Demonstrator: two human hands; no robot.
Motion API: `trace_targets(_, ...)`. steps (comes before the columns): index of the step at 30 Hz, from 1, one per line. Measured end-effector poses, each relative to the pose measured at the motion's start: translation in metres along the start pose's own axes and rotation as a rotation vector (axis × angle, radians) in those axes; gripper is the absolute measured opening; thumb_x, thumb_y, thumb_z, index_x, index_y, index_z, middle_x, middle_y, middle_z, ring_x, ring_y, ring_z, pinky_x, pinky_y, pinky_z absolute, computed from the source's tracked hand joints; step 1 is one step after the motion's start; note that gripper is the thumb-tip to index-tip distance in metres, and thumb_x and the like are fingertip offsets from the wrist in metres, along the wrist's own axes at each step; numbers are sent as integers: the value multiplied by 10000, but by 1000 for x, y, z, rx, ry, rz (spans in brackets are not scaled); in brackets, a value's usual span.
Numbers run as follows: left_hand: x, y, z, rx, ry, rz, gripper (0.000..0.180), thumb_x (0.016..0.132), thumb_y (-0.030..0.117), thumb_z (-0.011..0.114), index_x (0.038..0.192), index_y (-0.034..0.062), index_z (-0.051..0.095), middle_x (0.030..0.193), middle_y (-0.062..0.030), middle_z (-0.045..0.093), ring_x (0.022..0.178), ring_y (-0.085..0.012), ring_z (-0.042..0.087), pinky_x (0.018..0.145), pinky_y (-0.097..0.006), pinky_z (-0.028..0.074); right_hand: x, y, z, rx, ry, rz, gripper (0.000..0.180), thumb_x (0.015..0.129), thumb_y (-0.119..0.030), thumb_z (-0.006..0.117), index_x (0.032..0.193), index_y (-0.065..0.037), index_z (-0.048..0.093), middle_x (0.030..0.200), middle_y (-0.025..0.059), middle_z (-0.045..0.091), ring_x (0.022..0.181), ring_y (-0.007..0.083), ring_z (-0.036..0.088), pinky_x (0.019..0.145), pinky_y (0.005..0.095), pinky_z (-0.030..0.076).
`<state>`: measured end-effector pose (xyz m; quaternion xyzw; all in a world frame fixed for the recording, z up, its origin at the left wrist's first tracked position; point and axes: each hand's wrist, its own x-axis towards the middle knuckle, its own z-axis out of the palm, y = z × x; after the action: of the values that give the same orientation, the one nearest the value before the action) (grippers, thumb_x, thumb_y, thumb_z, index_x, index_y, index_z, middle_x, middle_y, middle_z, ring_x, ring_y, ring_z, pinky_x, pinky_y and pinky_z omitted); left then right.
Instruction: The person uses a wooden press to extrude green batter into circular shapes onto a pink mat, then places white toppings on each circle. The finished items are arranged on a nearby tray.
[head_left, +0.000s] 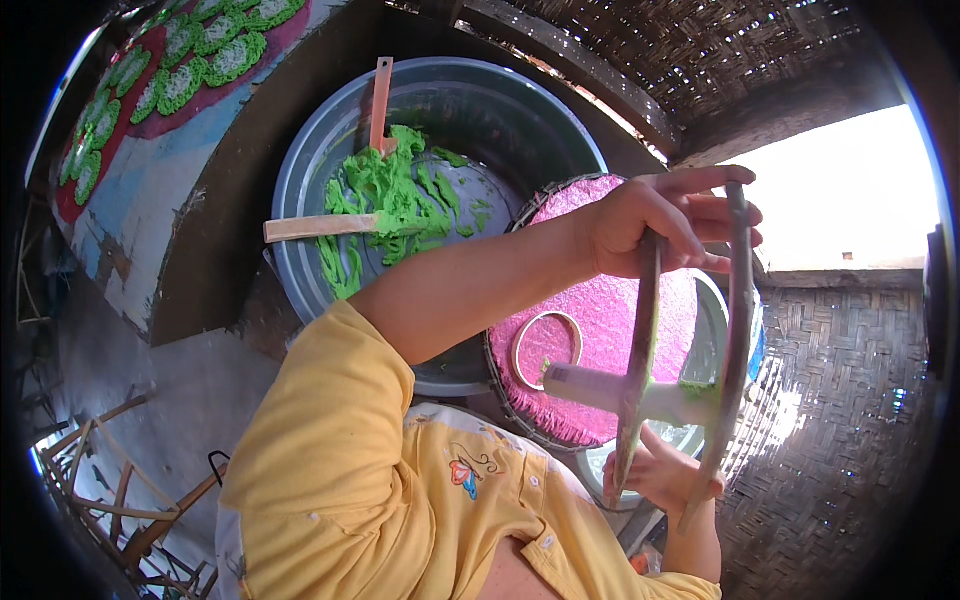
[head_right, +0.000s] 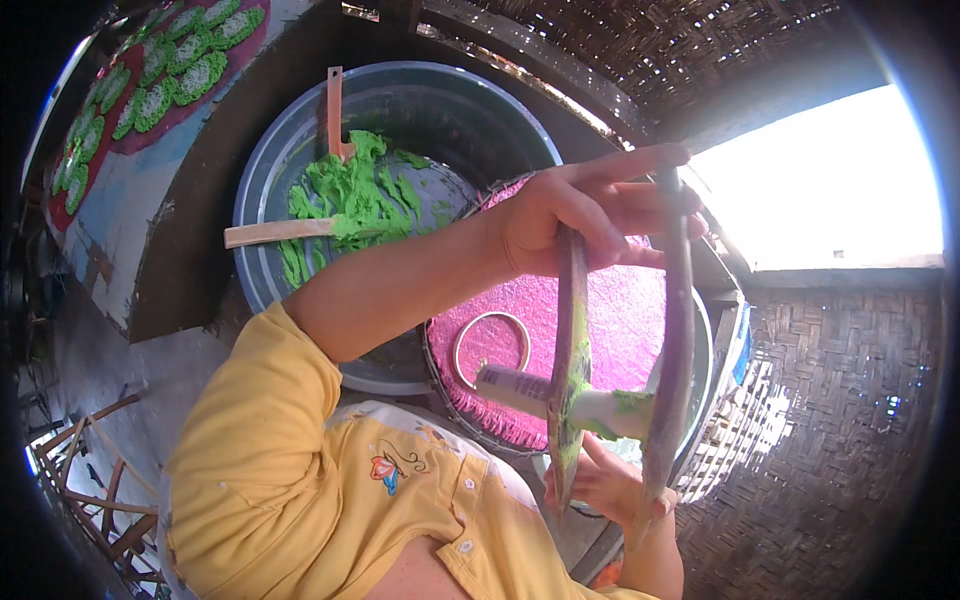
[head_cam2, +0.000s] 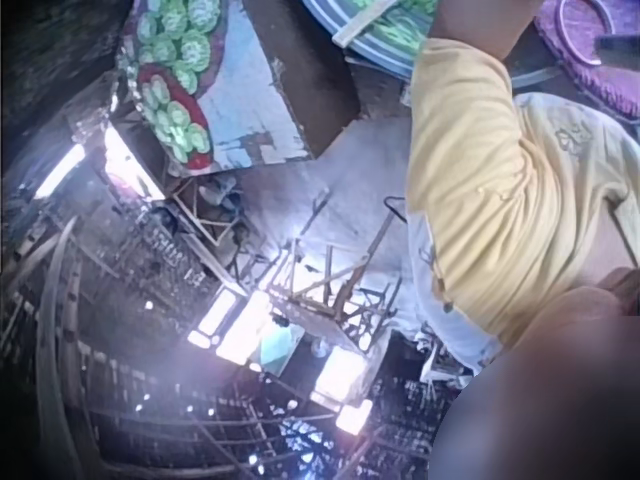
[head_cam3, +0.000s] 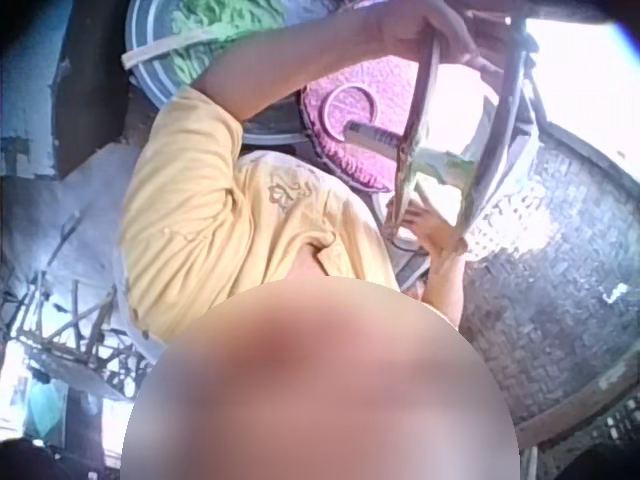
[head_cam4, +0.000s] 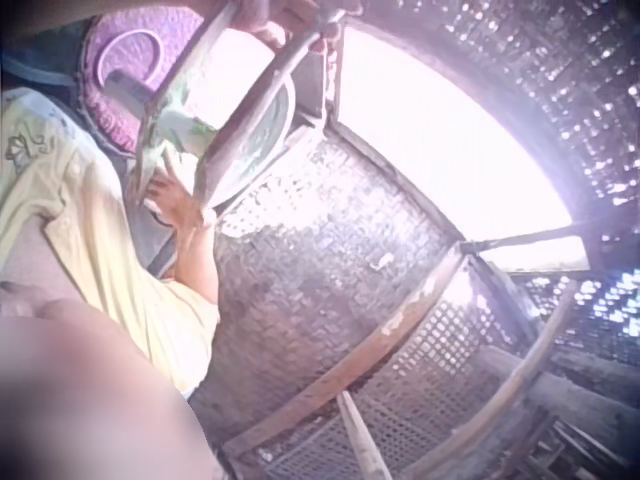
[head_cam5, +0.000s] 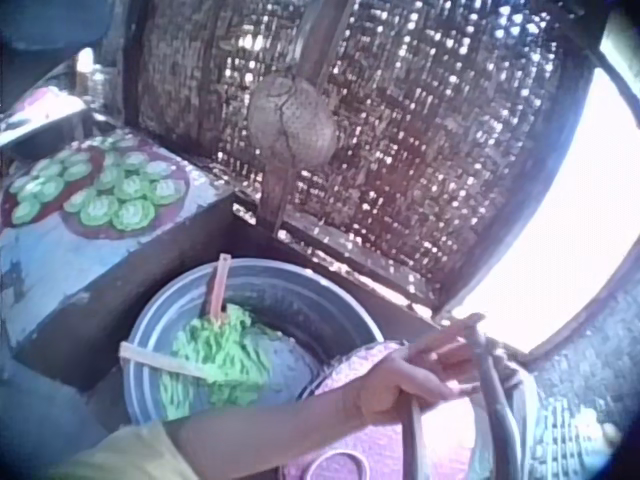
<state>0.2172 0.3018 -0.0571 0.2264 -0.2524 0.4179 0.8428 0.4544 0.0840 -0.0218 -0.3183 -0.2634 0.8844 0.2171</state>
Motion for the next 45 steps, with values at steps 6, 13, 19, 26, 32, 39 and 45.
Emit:
trace_targets(6, -22, -8, -22, -129, 211, 52, 401, 887, 460, 460, 1149, 185, 586, 1125, -117, 602, 1133, -287, 516, 1009, -483, 334, 5, -11, 10, -86, 246, 128, 1293, 502, -645, 699, 1445, -41, 53, 1146, 276, 496, 989, 382, 543, 854, 464, 424)
trace_targets(13, -38, 10, -23, -74, 437, 154, 491, 824, 600, 506, 951, 145, 640, 913, -132, 665, 940, -324, 618, 650, -329, 462, 30, -7, 4, -72, 306, 122, 1240, 439, -478, 746, 1425, -40, 134, 1051, 176, 558, 876, 283, 576, 745, 377, 466)
trace_targets(19, -38, 35, -20, 22, 375, 162, 482, 827, 599, 501, 925, 147, 636, 911, -134, 656, 931, -332, 620, 656, -346, 476, 45, -7, -4, -143, 224, 14, 889, 537, -434, 718, 1252, 13, 434, 1048, 192, 564, 898, 297, 578, 749, 382, 457)
trace_targets(26, -24, 40, -22, 87, 308, 178, 417, 862, 567, 471, 905, 193, 650, 881, -81, 604, 898, -270, 580, 718, -416, 486, 51, -19, 10, -262, 468, -102, 818, 521, -382, 737, 1162, 54, 474, 941, 172, 589, 755, 247, 600, 609, 336, 472)
trace_targets(32, -22, 17, -27, 28, 363, 148, 408, 854, 572, 484, 865, 183, 607, 833, -52, 594, 879, -254, 602, 649, -357, 481, 31, -34, 29, -369, 595, 35, 830, 546, -442, 719, 1185, 13, 449, 925, 99, 565, 683, 211, 567, 495, 301, 414)
trace_targets(39, -45, 1, -14, -35, 556, 142, 436, 846, 576, 494, 832, 156, 607, 797, -98, 635, 790, -296, 646, 554, -313, 457, 21, -15, 23, -229, 551, 50, 745, 527, -365, 735, 1091, 69, 514, 857, 157, 602, 673, 228, 602, 545, 314, 469)
trace_targets(45, -55, 25, -8, 96, 492, 162, 428, 871, 574, 456, 827, 171, 594, 778, -79, 593, 790, -264, 603, 605, -360, 486, 42, 4, 27, -196, 550, -85, 644, 532, -325, 741, 993, 89, 566, 774, 160, 616, 600, 222, 603, 527, 313, 486)
